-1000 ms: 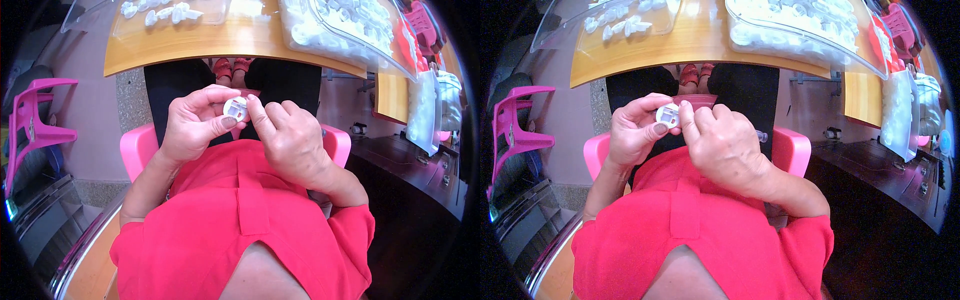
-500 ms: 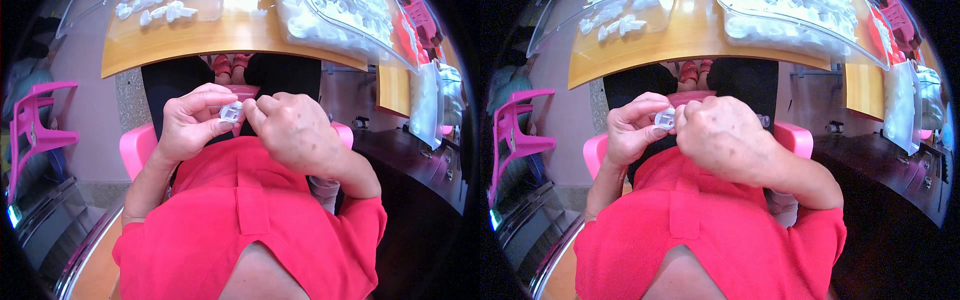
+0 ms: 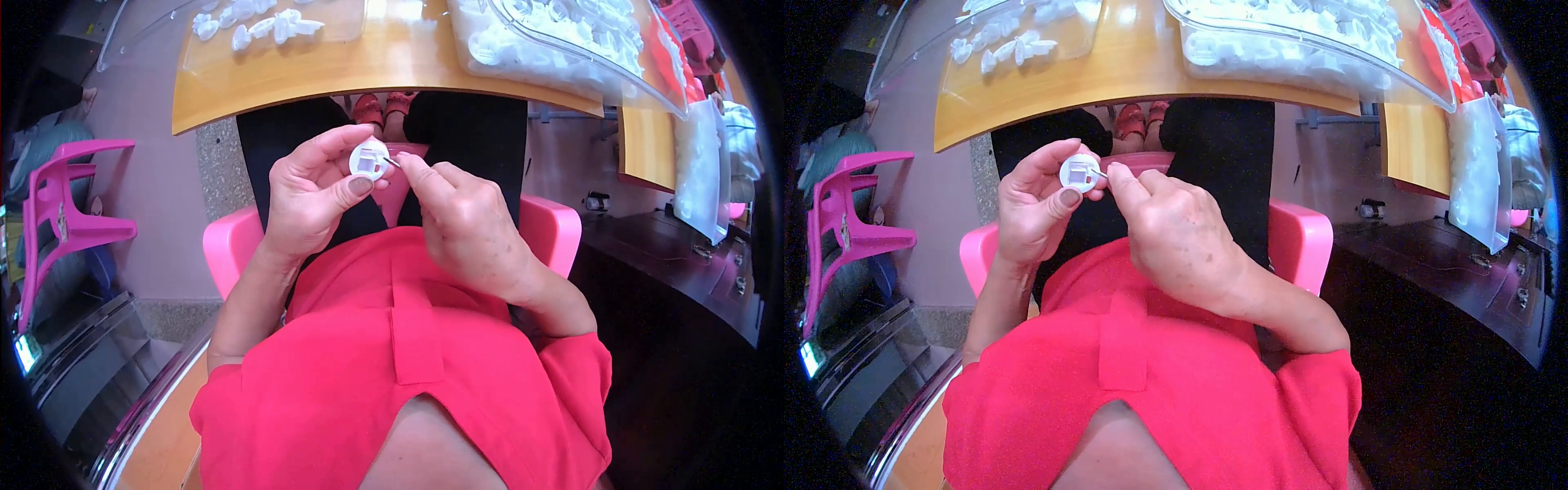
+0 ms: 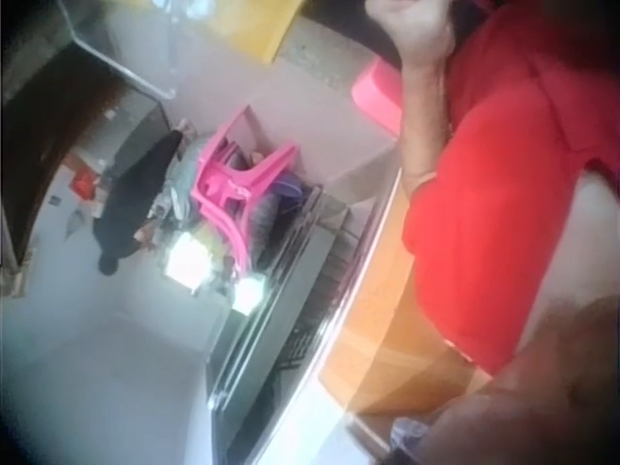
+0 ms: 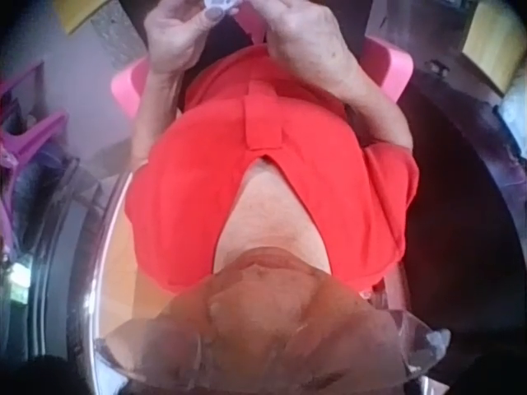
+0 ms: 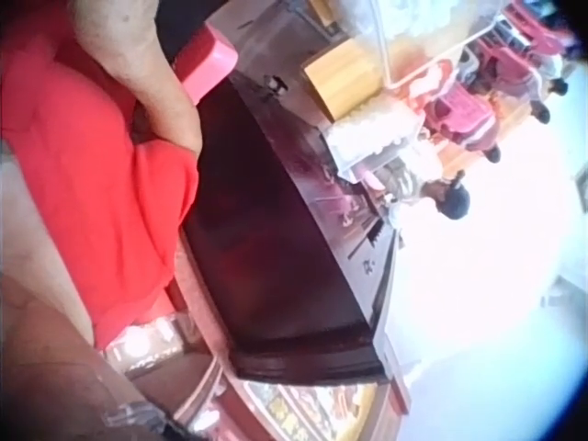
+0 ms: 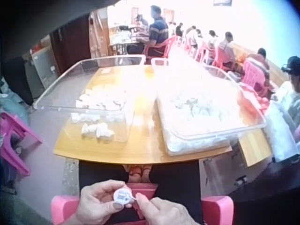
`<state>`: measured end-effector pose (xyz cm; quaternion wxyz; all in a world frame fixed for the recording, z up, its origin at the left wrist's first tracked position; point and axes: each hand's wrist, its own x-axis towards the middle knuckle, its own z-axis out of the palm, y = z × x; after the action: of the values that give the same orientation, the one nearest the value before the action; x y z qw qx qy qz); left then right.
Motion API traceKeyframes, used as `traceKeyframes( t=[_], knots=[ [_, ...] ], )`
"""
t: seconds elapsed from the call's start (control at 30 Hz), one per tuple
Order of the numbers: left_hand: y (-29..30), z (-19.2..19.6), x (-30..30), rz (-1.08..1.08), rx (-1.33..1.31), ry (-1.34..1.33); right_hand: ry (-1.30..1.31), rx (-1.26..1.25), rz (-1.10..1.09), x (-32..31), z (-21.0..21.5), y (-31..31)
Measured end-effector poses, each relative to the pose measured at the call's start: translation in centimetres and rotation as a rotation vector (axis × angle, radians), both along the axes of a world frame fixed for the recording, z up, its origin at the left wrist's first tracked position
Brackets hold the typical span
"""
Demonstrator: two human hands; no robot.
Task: The person processes plastic components by taking pieces from a container, working on their inner slots using a small pointed tool, and placing them into a tray.
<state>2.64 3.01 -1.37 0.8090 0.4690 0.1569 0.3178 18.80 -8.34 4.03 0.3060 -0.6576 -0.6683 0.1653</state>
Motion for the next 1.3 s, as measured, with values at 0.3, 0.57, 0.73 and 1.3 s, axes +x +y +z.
traceKeyframes(
  t=[0.3, 0.57, 0.73, 1.3],
  knots=[
    [-0.5, 0.4, 0.5, 0.075, -0.043, 0.052, 0.008, -0.032, -0.004, -0.3, -0.8, 0.2],
    [-0.5, 0.2, 0.4, 0.086, -0.024, 0.038, 0.12, -0.017, -0.021, -0.5, -1.2, 0.5],
    [-0.5, 0.1, 0.4, 0.087, -0.028, 0.033, 0.165, -0.005, -0.024, -0.4, -1.3, 0.6],
    [-0.6, 0.2, 0.3, 0.108, 0.009, 0.07, -0.299, 0.079, 0.028, -0.9, -1.7, 0.4]
  ],
)
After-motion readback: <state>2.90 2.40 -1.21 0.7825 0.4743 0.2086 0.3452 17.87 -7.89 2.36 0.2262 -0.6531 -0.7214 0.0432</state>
